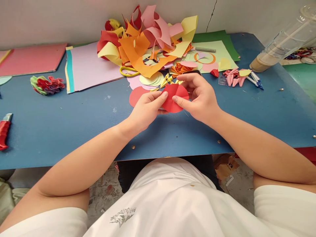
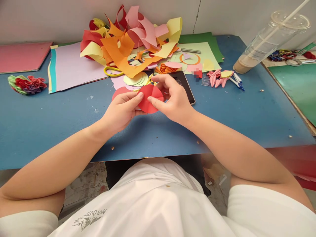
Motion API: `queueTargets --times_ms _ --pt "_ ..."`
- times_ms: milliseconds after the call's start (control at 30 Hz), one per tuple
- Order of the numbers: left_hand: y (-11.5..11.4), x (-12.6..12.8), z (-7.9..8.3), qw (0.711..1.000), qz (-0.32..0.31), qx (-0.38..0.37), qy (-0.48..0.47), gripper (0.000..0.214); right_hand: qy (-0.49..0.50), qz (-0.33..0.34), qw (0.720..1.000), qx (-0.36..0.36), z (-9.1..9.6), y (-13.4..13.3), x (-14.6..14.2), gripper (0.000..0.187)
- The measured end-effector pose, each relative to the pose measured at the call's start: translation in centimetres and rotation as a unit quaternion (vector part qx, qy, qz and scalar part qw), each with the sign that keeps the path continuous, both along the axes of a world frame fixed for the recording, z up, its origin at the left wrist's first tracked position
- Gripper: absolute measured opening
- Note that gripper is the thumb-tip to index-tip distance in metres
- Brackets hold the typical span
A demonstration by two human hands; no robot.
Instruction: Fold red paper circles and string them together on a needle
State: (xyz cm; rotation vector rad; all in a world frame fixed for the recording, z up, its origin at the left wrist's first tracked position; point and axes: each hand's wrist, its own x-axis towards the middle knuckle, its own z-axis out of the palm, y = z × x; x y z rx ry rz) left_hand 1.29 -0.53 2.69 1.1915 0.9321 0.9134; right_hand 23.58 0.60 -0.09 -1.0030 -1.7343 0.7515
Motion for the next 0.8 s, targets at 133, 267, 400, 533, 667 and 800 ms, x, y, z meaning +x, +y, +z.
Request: queueTargets --times_ms 133,267,400,533,667,800 --pt "0.1 -0.2 0.1 0.999 0.026 -0.025 -0.023 0.053 0.024 0.016 1.0 -0.009 -0.3 0.0 -0.3 0.067" --pt "0.4 -0.2 0.0 0.998 0.044 -0.043 -0.026 0.049 -0.011 0.014 1.0 -0.002 0.1 -0.2 -0.4 0.051" --pt "0.5 0.0 -0.3 0.997 0.05 -0.041 -0.043 0.045 -0.051 0.021 0.998 0.041 0.7 -0.6 -0.3 0.046" --pt "0.4 0.0 -0.3 0.998 0.064 0.011 -0.025 0.046 -0.055 0.036 0.998 0.026 1.4 -0.9 -0.3 0.037" --pt "0.1 0.0 -0.3 0.994 0.072 0.077 0.002 0.049 0.0 0.052 0.998 -0.04 1.5 -1.1 -0.5 0.033" --pt "0.0 0.0 -0.3 0.994 0.089 0.065 0.006 0.044 -0.026 0.035 0.999 -0.01 1.3 -1.1 -0.6 0.035"
